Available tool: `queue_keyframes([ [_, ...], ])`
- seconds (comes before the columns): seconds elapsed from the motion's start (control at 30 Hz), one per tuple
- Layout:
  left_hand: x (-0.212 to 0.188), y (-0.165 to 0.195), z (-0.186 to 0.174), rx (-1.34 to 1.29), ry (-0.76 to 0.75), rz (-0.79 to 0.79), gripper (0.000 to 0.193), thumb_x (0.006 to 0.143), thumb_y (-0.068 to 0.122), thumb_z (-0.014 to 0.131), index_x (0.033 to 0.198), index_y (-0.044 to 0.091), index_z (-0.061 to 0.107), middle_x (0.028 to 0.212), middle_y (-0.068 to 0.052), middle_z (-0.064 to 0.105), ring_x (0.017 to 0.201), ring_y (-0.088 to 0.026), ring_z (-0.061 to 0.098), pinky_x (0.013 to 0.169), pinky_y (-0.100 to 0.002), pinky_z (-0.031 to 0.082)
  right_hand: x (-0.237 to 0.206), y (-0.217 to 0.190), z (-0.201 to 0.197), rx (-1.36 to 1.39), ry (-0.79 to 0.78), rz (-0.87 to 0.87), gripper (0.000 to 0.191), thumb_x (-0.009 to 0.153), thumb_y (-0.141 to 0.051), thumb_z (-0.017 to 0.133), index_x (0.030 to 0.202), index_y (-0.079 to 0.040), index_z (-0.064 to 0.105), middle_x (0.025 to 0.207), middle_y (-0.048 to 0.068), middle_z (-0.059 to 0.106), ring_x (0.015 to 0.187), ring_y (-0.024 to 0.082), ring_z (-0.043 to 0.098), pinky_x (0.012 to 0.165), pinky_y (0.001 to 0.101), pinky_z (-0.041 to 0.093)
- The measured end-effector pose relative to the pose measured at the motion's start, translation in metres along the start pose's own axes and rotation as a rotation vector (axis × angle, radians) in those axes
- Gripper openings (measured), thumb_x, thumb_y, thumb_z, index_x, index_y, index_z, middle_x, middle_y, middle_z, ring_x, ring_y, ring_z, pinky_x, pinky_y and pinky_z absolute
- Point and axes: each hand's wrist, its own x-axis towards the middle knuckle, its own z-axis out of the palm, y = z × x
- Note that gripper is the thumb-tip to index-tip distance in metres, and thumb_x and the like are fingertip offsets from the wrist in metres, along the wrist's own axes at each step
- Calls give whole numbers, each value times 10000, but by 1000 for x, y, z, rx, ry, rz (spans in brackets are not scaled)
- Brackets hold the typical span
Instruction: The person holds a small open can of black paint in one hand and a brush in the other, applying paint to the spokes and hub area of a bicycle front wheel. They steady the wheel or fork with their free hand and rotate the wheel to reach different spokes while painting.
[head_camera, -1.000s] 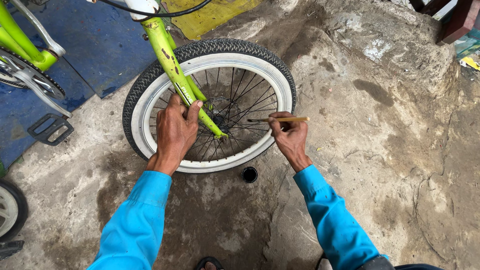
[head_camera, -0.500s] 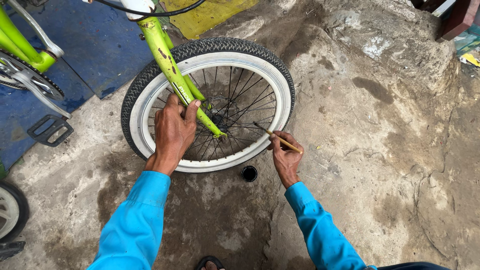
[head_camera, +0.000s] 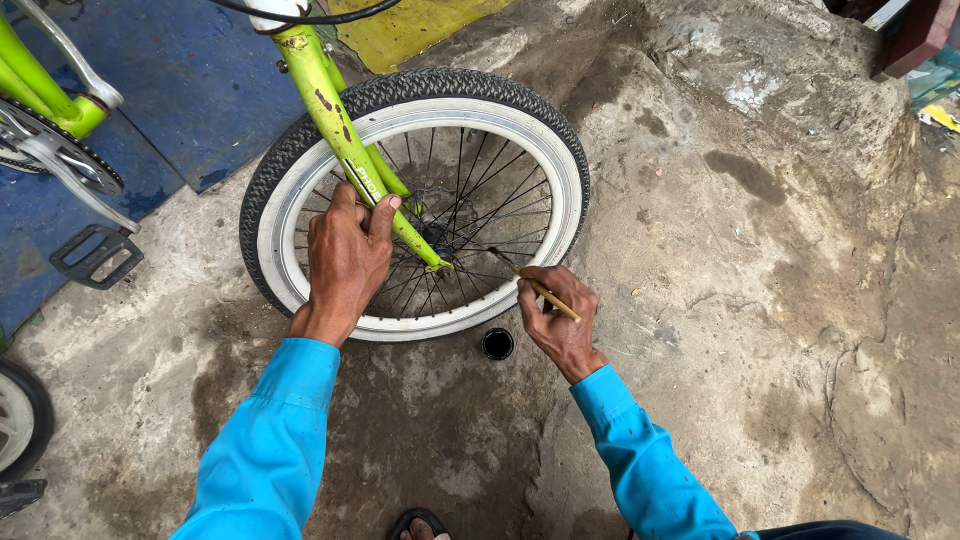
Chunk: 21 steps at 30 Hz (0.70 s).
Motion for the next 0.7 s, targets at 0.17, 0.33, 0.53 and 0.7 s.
queue_keyframes([
  [0.17, 1, -1, 0, 3, -12, -21, 280, 1019, 216, 677, 1043, -59, 630, 553, -125, 654, 471, -226, 665, 530, -407, 517, 11, -11, 0, -52, -96, -142, 137, 890, -43, 733, 1022, -53, 768, 875, 83, 735, 681, 171, 725, 583, 308, 591],
  [0.33, 0, -3, 0, 6, -6, 2, 278, 1019, 214, 682, 1031, -59, 628, 558, -130, 656, 478, -232, 669, 532, -410, 511, 9, -16, 5, -44, -109, -194, 144, 893, -36, 728, 1032, -53, 763, 889, 96, 734, 730, 189, 736, 632, 331, 603],
  [0.53, 0, -5, 1, -12, 1, 21, 273, 1018, 209, 679, 1038, -57, 618, 570, -129, 661, 492, -223, 684, 526, -404, 520, -2, -8, 8, -16, -66, -35, 131, 884, -52, 748, 1010, -52, 784, 804, 83, 725, 558, 156, 652, 491, 309, 514],
  [0.7, 1, -6, 1, 6, -2, 13, 272, 1020, 210, 680, 1041, -54, 618, 568, -138, 660, 480, -244, 675, 527, -417, 510, -6, 0, 13, 20, 0, -47, 124, 922, -73, 756, 1042, -43, 767, 847, 78, 729, 586, 131, 651, 501, 287, 514],
])
